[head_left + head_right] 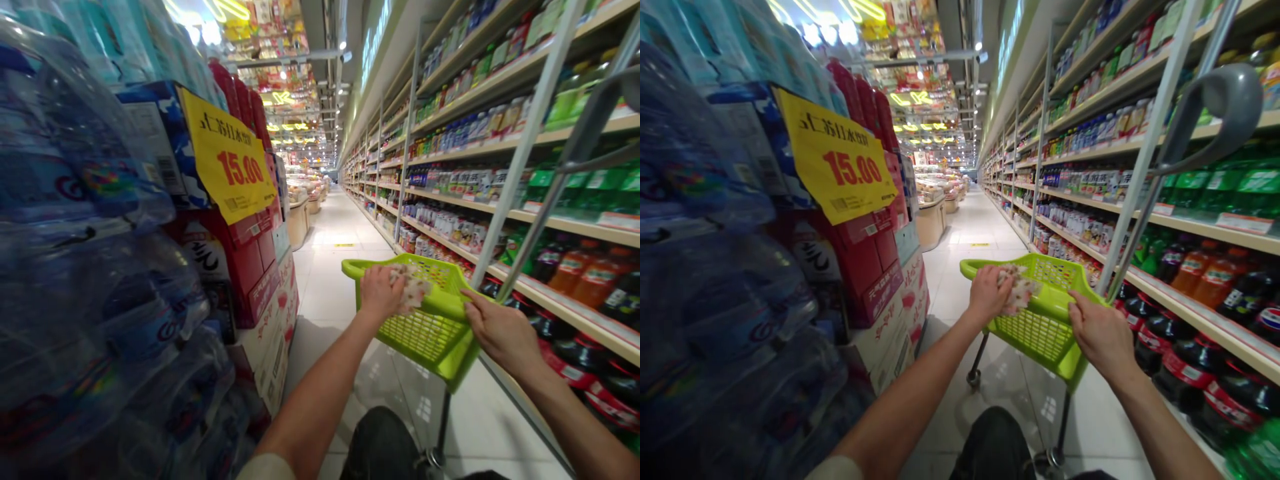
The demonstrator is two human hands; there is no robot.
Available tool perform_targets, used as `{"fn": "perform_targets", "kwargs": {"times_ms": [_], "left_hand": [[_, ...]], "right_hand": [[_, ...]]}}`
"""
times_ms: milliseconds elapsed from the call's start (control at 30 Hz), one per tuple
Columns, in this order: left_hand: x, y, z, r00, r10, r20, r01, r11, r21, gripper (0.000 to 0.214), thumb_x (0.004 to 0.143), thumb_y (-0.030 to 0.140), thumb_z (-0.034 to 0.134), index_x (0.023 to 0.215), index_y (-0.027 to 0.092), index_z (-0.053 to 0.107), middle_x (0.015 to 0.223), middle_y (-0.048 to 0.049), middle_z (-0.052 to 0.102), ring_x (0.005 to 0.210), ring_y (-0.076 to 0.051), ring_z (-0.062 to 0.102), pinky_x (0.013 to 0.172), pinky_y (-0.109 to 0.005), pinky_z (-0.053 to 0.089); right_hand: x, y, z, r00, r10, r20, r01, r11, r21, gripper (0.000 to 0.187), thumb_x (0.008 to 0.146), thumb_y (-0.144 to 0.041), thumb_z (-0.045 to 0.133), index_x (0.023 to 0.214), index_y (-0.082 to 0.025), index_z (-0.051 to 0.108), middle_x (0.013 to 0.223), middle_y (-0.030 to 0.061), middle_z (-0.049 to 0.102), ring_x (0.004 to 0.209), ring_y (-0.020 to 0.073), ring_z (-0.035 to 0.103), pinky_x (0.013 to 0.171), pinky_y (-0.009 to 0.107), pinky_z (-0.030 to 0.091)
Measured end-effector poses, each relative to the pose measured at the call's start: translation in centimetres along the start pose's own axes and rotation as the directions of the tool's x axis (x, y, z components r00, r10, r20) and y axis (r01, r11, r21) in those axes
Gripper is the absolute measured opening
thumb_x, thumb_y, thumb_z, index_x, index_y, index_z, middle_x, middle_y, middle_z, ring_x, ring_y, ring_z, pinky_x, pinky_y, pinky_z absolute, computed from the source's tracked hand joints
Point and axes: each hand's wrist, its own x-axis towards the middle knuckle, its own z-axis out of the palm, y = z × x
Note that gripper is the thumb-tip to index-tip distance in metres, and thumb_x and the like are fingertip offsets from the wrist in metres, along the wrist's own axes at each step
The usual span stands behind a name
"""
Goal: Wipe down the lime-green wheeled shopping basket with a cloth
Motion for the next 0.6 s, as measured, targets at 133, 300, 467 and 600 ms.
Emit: {"fn": "perform_targets", "kwargs": {"times_ms": [133, 300, 467, 600], "left_hand": [[1.4, 0.0, 0.0, 0.993, -0.121, 0.01, 0.121, 0.98, -0.156, 0.023, 0.083, 0.022, 0.039, 0.1, 0.019, 0.054, 0.098, -0.004, 0.06, 0.092, -0.015, 0.053, 0.084, -0.029, 0.042], [1.8, 1.8, -0.2, 0.997, 0.075, -0.011, -0.075, 0.997, -0.008, 0.028, 0.077, 0.017, 0.046, 0.104, 0.019, 0.054, 0.114, -0.0062, 0.055, 0.105, -0.019, 0.048, 0.09, -0.033, 0.037], [0.2, 1.8, 0.4, 0.937, 0.319, 0.145, -0.34, 0.927, 0.155, 0.024, 0.085, 0.029, 0.037, 0.095, 0.025, 0.059, 0.102, -0.0021, 0.061, 0.1, -0.018, 0.05, 0.09, -0.036, 0.035], [-1.5, 3.0, 2.0, 0.937, 0.332, 0.105, -0.345, 0.927, 0.147, 0.035, 0.086, 0.036, 0.035, 0.115, 0.024, 0.049, 0.118, -0.0031, 0.055, 0.111, -0.019, 0.044, 0.098, -0.038, 0.027]], "right_hand": [[-0.1, -1.0, 0.0, 0.998, -0.008, -0.055, 0.006, 0.999, -0.044, 0.036, 0.081, -0.033, 0.035, 0.093, -0.019, 0.066, 0.076, 0.0074, 0.068, 0.065, 0.021, 0.061, 0.058, 0.032, 0.042], [-0.4, -2.4, -0.8, 0.998, 0.027, -0.053, -0.028, 1.0, -0.008, 0.032, 0.082, -0.028, 0.037, 0.092, -0.018, 0.066, 0.083, 0.0069, 0.069, 0.073, 0.0202, 0.062, 0.065, 0.032, 0.04], [-0.7, -2.6, -0.9, 0.996, 0.049, -0.073, -0.049, 0.999, -0.006, 0.033, 0.084, -0.025, 0.035, 0.099, -0.017, 0.063, 0.083, 0.0068, 0.069, 0.072, 0.0199, 0.06, 0.069, 0.033, 0.038], [-0.9, -2.2, -1.1, 0.985, 0.092, -0.146, -0.079, 0.993, 0.092, 0.037, 0.084, -0.024, 0.032, 0.109, -0.016, 0.057, 0.08, 0.0067, 0.067, 0.07, 0.019, 0.059, 0.072, 0.033, 0.039]]}}
